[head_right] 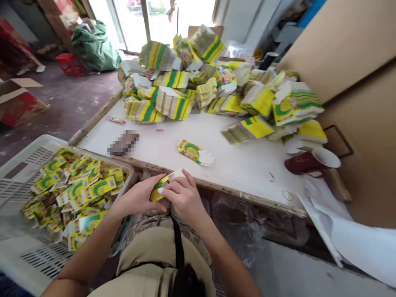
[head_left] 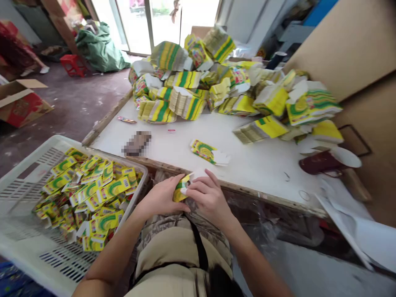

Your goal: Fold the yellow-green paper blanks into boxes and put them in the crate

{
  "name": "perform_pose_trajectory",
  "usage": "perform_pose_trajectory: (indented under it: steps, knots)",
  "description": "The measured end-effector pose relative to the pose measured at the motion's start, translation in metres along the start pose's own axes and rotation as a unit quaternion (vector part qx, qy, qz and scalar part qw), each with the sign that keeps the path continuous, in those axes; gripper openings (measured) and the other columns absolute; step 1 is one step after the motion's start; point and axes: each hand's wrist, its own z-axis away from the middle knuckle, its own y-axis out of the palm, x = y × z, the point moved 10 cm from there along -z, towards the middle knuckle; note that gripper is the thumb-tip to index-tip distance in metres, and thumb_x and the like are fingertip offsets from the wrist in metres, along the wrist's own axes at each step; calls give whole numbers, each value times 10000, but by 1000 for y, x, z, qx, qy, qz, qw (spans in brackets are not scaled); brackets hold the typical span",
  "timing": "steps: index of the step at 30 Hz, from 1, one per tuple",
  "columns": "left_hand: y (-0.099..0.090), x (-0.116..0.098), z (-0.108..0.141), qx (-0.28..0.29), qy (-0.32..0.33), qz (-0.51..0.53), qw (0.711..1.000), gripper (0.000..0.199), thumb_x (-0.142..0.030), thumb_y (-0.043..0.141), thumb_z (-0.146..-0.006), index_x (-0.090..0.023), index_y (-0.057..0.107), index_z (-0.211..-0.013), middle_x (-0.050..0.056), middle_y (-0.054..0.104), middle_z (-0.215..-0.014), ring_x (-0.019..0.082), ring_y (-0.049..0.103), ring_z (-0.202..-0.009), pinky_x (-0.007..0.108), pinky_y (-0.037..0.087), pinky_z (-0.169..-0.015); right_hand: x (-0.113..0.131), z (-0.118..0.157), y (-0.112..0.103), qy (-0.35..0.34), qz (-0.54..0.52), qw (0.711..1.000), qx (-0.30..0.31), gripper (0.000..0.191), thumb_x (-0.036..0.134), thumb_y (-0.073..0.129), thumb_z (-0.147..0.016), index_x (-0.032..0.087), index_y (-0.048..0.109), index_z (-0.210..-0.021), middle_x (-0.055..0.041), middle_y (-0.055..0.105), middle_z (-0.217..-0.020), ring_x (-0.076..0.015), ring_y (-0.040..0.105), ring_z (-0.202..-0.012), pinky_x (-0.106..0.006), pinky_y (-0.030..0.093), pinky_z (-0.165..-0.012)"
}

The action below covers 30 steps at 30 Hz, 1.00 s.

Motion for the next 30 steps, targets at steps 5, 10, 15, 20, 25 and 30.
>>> perform_pose_trajectory:
  steps: [5, 10, 15, 20, 25, 30]
  knots:
    - [13, 11, -9, -78, -36, -37, 996, 588, -417, 716, -777, -198, 493, -1275, 93, 706, -1157, 282, 700, -1018, 394, 554, -845, -27, 16, -18, 125, -21, 984, -123, 476, 310, 676, -885, 270, 536, -1338, -107, 588, -1380, -295, 443, -1386, -556, 275, -1203]
    - [20, 9, -15, -126, -25, -93, 987, 605, -431, 759, -722, -209, 485, -1215, 59, 729, -1026, 269, 720, -904, 352, 559, -744, -78, 52, 8, 347, -312, 859, -212, 539, 438, 626, -905, 239, 483, -1385, -126, 568, -1405, -271, 545, -1294, -453, 451, -1090]
    - [24, 7, -12, -173, -8, -143, 975, 598, -420, 748, -738, -202, 471, -1221, 80, 731, -1028, 280, 727, -910, 358, 562, -742, -85, 57, 48, 426, -526, 714, -179, 451, 481, 731, -810, 254, 634, -1187, -46, 707, -1139, -230, 650, -1060, -382, 513, -977]
    - [43, 0, -13, -117, 37, -124, 985, 612, -376, 728, -762, -214, 446, -1281, 111, 706, -1182, 290, 721, -1018, 387, 573, -827, -75, 57, 74, 444, -639, 621, -99, 501, 495, 839, -687, 251, 696, -1100, -49, 736, -1117, -232, 680, -1036, -416, 519, -994]
    - [49, -8, -10, -74, 49, -86, 992, 834, -337, 752, -764, -265, 297, -1460, 131, 542, -1458, 303, 609, -1265, 448, 525, -1007, -76, 66, 84, 460, -630, 617, -108, 557, 624, 800, -681, 269, 709, -1100, -69, 752, -1144, -268, 703, -1055, -469, 540, -996]
    - [51, -5, 1, -63, 64, -61, 994, 842, -288, 728, -762, -245, 288, -1479, 149, 492, -1494, 313, 513, -1369, 468, 500, -1052, -66, 61, 92, 445, -629, 632, -83, 653, 721, 748, -676, 243, 720, -1121, -108, 714, -1258, -300, 663, -1174, -471, 525, -1034]
